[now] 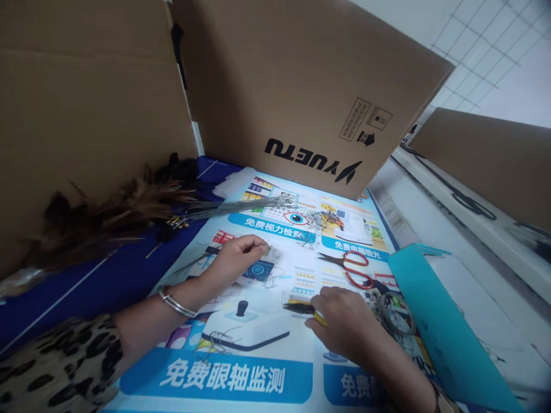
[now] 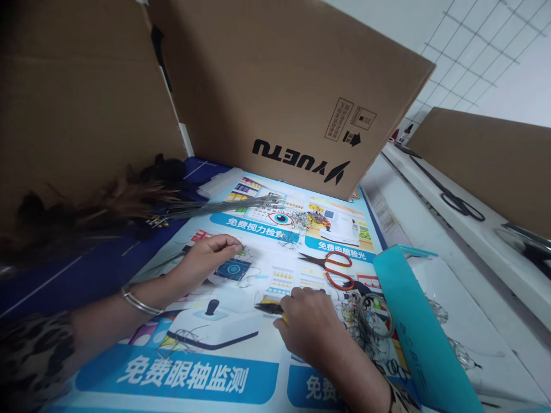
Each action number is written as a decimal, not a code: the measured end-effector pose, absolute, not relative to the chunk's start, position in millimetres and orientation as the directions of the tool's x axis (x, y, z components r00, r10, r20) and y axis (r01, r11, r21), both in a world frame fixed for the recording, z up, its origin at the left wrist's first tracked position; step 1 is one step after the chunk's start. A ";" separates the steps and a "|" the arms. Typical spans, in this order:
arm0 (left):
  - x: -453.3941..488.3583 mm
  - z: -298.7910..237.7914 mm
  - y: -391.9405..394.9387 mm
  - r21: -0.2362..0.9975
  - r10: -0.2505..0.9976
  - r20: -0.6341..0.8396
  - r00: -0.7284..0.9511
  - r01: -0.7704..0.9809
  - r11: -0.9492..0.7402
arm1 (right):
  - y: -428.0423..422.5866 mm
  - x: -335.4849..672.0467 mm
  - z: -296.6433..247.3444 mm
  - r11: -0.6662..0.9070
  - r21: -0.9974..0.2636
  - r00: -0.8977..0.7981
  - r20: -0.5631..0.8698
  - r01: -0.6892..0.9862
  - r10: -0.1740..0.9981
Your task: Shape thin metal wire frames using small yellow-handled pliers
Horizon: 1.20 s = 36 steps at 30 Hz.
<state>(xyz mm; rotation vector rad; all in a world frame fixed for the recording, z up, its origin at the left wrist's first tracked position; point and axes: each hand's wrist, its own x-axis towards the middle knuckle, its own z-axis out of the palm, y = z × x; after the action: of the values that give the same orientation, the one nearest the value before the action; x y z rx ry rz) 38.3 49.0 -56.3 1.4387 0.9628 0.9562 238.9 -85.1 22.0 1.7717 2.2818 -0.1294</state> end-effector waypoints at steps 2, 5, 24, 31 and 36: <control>38.4 -55.4 48.8 0.996 0.938 0.043 0.343 0.059 -0.067 | -86.0 238.6 23.7 0.277 0.064 -0.253 -0.250 0.959 0.935; 38.7 -55.0 48.9 0.995 0.942 0.047 0.333 0.069 -0.074 | -83.0 239.6 25.5 0.281 0.083 -0.261 -0.193 0.956 0.946; 38.4 -56.8 49.7 0.996 0.937 0.053 0.345 0.055 -0.076 | -79.0 242.0 5.9 0.307 0.205 -0.296 -0.082 0.929 0.952; 38.4 -55.8 49.1 0.996 0.939 0.046 0.341 0.053 -0.068 | -80.2 237.8 21.3 0.333 0.211 -0.324 -0.075 0.919 0.943; 38.6 -56.9 48.9 0.995 0.939 0.050 0.340 0.062 -0.076 | -78.3 235.5 16.5 0.413 0.186 -0.403 -0.088 0.892 0.911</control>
<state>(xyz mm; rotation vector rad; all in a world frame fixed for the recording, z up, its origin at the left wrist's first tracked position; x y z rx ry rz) 38.6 48.9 -56.9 1.4536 0.9706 0.9585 235.5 -78.3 16.5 1.6046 2.4887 0.1617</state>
